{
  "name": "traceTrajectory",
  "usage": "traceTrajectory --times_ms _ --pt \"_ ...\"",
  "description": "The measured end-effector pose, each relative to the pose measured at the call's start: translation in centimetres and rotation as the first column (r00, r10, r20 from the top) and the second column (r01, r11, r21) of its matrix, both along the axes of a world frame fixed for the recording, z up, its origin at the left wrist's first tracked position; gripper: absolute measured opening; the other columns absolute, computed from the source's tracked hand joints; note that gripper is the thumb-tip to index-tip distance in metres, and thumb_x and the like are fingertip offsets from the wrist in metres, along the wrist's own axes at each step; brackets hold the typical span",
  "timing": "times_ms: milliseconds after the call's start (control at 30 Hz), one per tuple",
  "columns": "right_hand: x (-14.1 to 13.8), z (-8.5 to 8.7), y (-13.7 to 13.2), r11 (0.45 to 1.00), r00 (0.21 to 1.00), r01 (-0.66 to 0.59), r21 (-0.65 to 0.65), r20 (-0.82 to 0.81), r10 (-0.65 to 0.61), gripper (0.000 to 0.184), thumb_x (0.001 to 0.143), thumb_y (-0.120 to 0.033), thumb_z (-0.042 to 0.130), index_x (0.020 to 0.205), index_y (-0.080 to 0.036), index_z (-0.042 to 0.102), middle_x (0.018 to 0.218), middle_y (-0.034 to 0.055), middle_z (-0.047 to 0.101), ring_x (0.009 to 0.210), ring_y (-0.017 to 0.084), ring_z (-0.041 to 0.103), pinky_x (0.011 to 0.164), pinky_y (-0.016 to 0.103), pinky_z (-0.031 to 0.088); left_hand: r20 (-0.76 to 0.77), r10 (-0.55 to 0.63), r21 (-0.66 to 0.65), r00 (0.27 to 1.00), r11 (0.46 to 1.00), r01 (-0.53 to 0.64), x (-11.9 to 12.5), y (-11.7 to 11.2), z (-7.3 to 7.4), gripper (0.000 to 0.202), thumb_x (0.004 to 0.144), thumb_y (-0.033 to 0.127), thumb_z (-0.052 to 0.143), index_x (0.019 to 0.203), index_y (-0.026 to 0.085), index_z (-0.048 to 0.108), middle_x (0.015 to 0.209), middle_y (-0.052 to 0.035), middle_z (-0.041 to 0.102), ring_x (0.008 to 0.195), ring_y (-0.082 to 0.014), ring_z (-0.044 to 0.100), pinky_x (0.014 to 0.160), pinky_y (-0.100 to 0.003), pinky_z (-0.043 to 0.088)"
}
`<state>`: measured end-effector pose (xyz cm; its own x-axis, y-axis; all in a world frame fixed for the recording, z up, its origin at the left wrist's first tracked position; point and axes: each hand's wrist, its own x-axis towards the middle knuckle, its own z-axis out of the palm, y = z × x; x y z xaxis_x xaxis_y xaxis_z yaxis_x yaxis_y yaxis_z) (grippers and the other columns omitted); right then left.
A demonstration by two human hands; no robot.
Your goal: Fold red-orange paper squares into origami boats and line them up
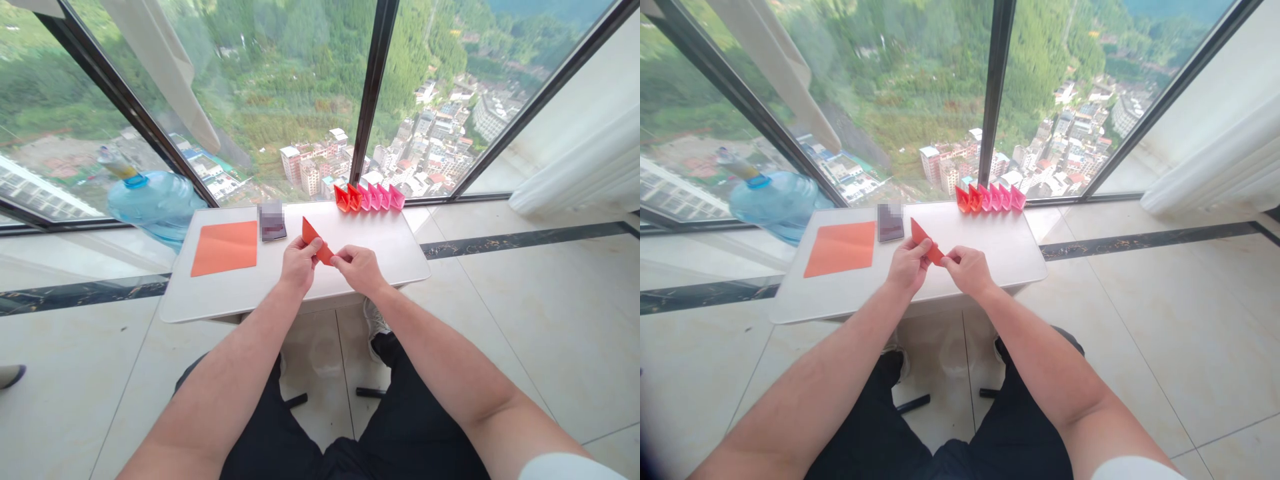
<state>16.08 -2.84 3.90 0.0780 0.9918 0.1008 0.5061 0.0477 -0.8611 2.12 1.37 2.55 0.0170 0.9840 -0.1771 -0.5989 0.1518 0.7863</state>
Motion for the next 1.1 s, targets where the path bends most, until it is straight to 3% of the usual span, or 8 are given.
traceTrajectory --times_ms 167,300,400,500,700,933,1100 --pt "0.5 0.2 -0.2 1.0 0.987 -0.026 -0.016 -0.162 0.023 0.027 0.07 -0.037 0.076 0.09 -0.019 0.074 0.081 0.0018 0.074 0.074 0.016 0.066 0.07 0.028 0.052 0.036 0.004 0.018 0.999 1.0 -0.005 -0.4 0.2 0.1 0.025 0.064 0.021 0.085 0.082 0.019 0.067 0.078 0.002 0.065 0.074 -0.0111 0.062 0.07 -0.025 0.048" --pt "1.0 0.8 0.3 0.989 0.933 -0.062 -0.136 -0.36 0.009 0.017 0.074 -0.026 0.063 0.084 -0.016 0.074 0.071 0.0025 0.072 0.068 0.016 0.068 0.057 0.025 0.05 0.033 -0.018 0.046 0.999 0.999 0.016 -0.8 0.3 0.3 0.025 0.067 0.023 0.084 0.084 0.021 0.066 0.079 0.0032 0.064 0.077 -0.0107 0.061 0.072 -0.025 0.048" --pt "1.5 1.1 0.6 0.974 0.911 -0.087 -0.21 -0.412 -0.008 0.014 0.072 -0.025 0.066 0.078 -0.015 0.073 0.067 0.0029 0.071 0.063 0.015 0.068 0.05 0.022 0.048 0.032 -0.04 0.06 0.999 0.997 0.038 -1.0 0.3 0.4 0.025 0.068 0.024 0.084 0.086 0.021 0.066 0.08 0.0034 0.063 0.076 -0.0103 0.06 0.07 -0.024 0.049" --pt "1.7 1.1 0.6 0.958 0.911 -0.149 -0.244 -0.41 0.038 0.012 0.071 -0.025 0.069 0.075 -0.015 0.073 0.065 0.003 0.07 0.061 0.015 0.068 0.049 0.02 0.048 0.023 -0.07 0.072 0.997 0.995 0.068 -1.0 0.1 0.5 0.026 0.069 0.025 0.084 0.086 0.022 0.064 0.078 0.0037 0.062 0.075 -0.011 0.06 0.073 -0.028 0.053" --pt "1.7 1.0 0.4 0.947 0.928 -0.172 -0.272 -0.368 0.063 0.009 0.072 -0.023 0.069 0.073 -0.015 0.071 0.059 0.0018 0.067 0.057 0.013 0.066 0.049 0.02 0.05 0.013 -0.104 0.064 0.995 0.993 0.103 -0.4 -0.4 0.8 0.026 0.074 0.029 0.082 0.088 0.022 0.061 0.085 0.0025 0.066 0.079 -0.0127 0.061 0.092 -0.045 0.056" --pt "1.4 0.7 0.3 0.936 0.943 -0.201 -0.288 -0.315 0.106 0.006 0.074 -0.02 0.065 0.07 -0.016 0.066 0.056 -0.0001 0.066 0.052 0.012 0.063 0.048 0.02 0.048 0.032 -0.125 0.072 0.992 0.99 0.122 0.0 -0.8 0.7 0.025 0.076 0.03 0.082 0.085 0.021 0.06 0.087 0.0007 0.068 0.083 -0.0139 0.063 0.097 -0.049 0.053" --pt "1.2 0.7 0.1 0.969 0.991 -0.119 -0.217 -0.089 0.102 0.009 0.077 -0.021 0.065 0.069 -0.018 0.065 0.056 -0.0011 0.067 0.055 0.014 0.068 0.05 0.02 0.046 0.033 -0.143 0.092 0.989 0.986 0.14 0.2 -0.8 0.4 0.03 0.073 0.033 0.084 0.087 0.02 0.061 0.084 0.0005 0.068 0.082 -0.0151 0.065 0.097 -0.049 0.053"
